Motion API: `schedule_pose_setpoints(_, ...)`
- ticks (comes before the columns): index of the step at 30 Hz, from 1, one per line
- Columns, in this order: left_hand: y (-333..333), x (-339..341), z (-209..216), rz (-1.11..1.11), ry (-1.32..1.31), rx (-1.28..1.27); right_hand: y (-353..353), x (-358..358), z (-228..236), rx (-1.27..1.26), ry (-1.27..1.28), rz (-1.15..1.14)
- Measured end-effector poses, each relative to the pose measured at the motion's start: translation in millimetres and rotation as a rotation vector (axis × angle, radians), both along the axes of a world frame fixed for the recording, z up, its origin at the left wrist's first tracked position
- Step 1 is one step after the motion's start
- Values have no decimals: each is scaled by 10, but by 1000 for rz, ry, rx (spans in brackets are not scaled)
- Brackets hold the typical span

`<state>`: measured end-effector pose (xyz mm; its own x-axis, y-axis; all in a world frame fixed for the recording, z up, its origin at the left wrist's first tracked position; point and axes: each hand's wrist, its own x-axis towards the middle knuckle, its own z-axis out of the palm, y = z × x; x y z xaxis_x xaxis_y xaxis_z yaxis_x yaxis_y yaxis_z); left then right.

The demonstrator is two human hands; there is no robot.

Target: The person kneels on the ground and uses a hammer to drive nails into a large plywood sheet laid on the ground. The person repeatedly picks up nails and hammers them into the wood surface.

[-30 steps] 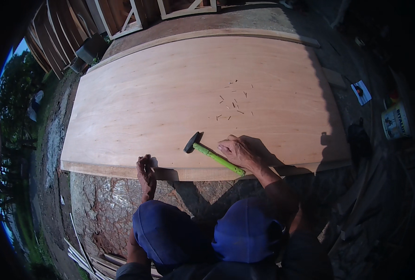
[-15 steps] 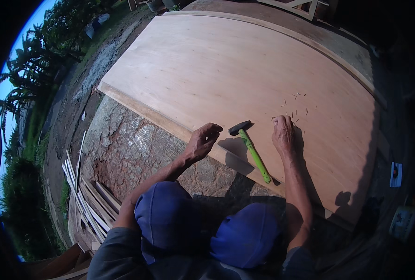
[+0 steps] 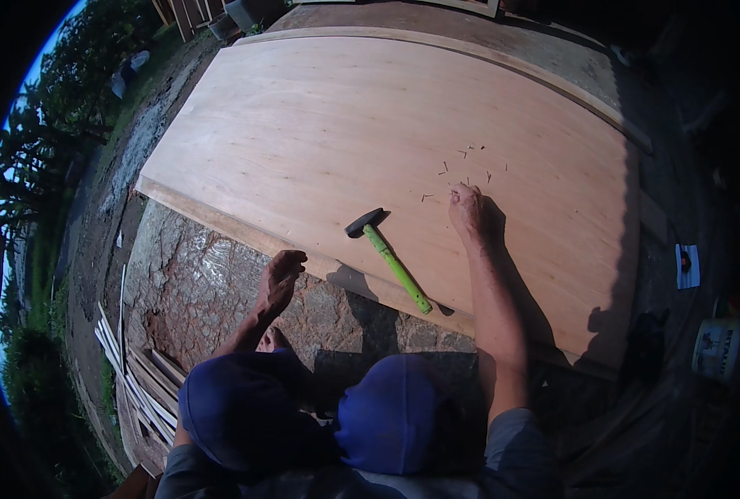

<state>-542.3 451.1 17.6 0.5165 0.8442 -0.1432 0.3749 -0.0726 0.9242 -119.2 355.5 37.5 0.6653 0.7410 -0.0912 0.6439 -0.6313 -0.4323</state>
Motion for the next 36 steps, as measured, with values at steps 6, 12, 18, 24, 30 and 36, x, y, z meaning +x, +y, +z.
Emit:
schedule_pose_setpoints(6,23,-133,320,-33,56,-16,336,-16,-328,-27,-95,-9)
schedule_pose_setpoints(12,-18,420,355,-102,-99,-152,265,-69,-795,11,-209,12)
schedule_pose_setpoints(18,-93,487,90,-243,-41,-182,252,-268,-231,40,-86,95)
schedule_pose_setpoints(24,-37,516,-18,-256,-105,-192,-257,-111,-553,327,-232,395)
schedule_pose_setpoints(30,6,639,-83,-277,-294,-317,-16,-142,-367,52,-254,460)
schedule_pose_setpoints(36,159,822,-40,-246,-485,-401,131,-199,-470,164,-83,371)
